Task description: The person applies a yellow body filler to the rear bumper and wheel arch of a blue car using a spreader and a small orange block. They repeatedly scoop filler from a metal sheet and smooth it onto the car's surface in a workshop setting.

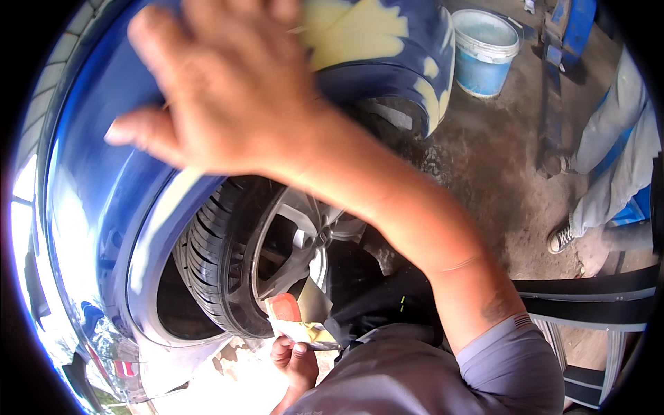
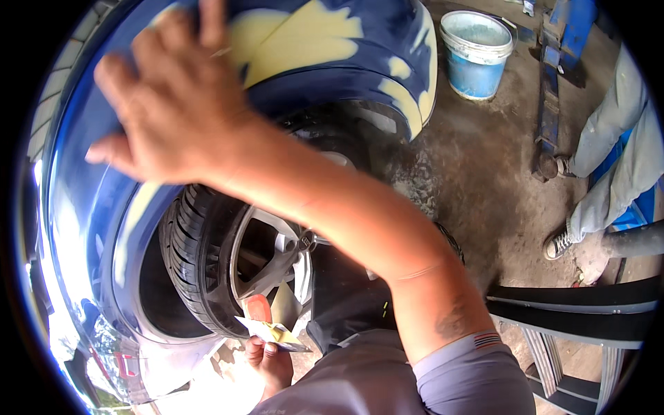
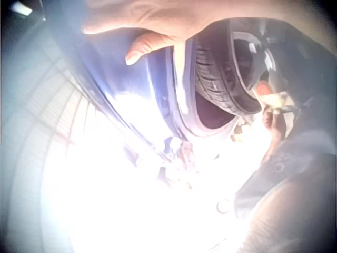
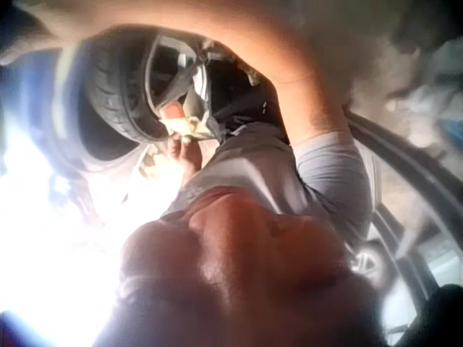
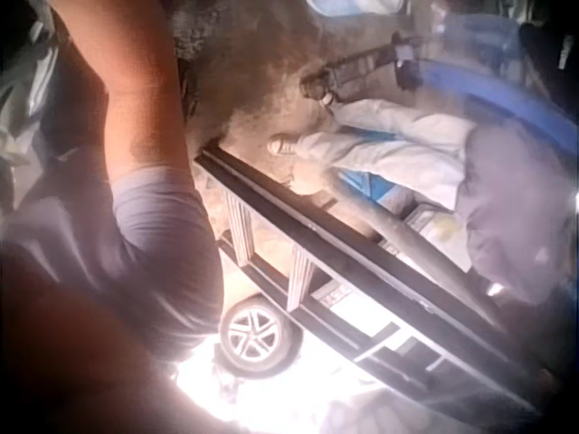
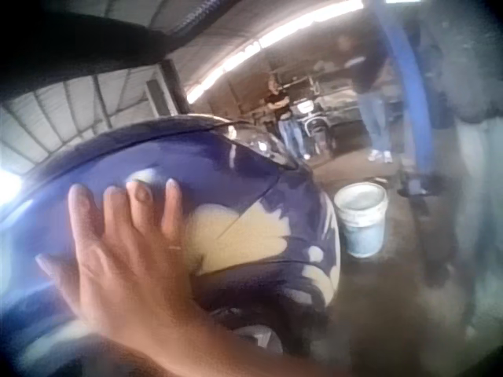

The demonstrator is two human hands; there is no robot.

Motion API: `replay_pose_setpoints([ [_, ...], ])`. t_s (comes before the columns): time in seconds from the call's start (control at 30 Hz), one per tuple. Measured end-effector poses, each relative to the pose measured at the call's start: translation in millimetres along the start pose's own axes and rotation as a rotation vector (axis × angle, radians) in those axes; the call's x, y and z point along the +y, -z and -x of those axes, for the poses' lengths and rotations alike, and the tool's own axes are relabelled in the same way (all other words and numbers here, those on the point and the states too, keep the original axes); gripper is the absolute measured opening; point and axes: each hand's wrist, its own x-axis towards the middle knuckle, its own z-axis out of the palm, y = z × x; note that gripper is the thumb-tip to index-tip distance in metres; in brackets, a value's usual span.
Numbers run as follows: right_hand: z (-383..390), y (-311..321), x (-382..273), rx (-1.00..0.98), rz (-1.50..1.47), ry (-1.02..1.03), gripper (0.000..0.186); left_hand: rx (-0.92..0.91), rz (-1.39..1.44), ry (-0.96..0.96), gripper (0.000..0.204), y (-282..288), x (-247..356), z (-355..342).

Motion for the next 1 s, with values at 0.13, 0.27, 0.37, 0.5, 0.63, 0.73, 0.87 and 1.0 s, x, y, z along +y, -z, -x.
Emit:
replay_pose_setpoints([
  [0.13, -12.8, 42.5, 51.8, -0.221, 0.24, -0.257, 0.08, 0.024, 0.027, -0.05, 0.02, 10.3, 8.4, 11.5],
  [0.27, 14.0, 81.2, 156.0, -0.065, 0.487, -0.464, 0.073, 0.018, 0.07, -0.029, 0.02, 21.2, -1.7, 10.8],
  [0.37, -3.9, 40.5, 62.4, -0.207, 0.404, -0.423, 0.075, 0.02, 0.078, -0.013, 0.02, 21.9, -3.4, 14.0],
  [0.5, -7.8, -38.7, -101.6, -0.222, 0.066, 0.129, 0.08, -0.008, 0.105, 0.042, 0.02, 10.8, -1.7, 5.5],
  [0.63, -15.4, -28.0, -62.8, -0.193, 0.179, 0.182, 0.087, -0.022, 0.104, -0.02, 0.018, 5.9, 6.3, 3.7],
  [0.73, -32.3, 20.8, 20.2, -0.298, 0.254, -0.055, 0.071, 0.007, 0.091, -0.041, 0.018, 21.9, 3.6, 10.9],
  [0.87, 37.2, 115.9, 141.1, -0.383, 0.379, -0.487, 0.074, -0.03, 0.203, -0.039, 0.02, 24.3, -1.8, 15.9],
  [1.0, 254.8, 248.8, 112.0, -0.789, 0.876, -0.752, 0.072, -0.104, 0.179, -0.06, 0.022, 36.1, -16.6, 23.5],
])
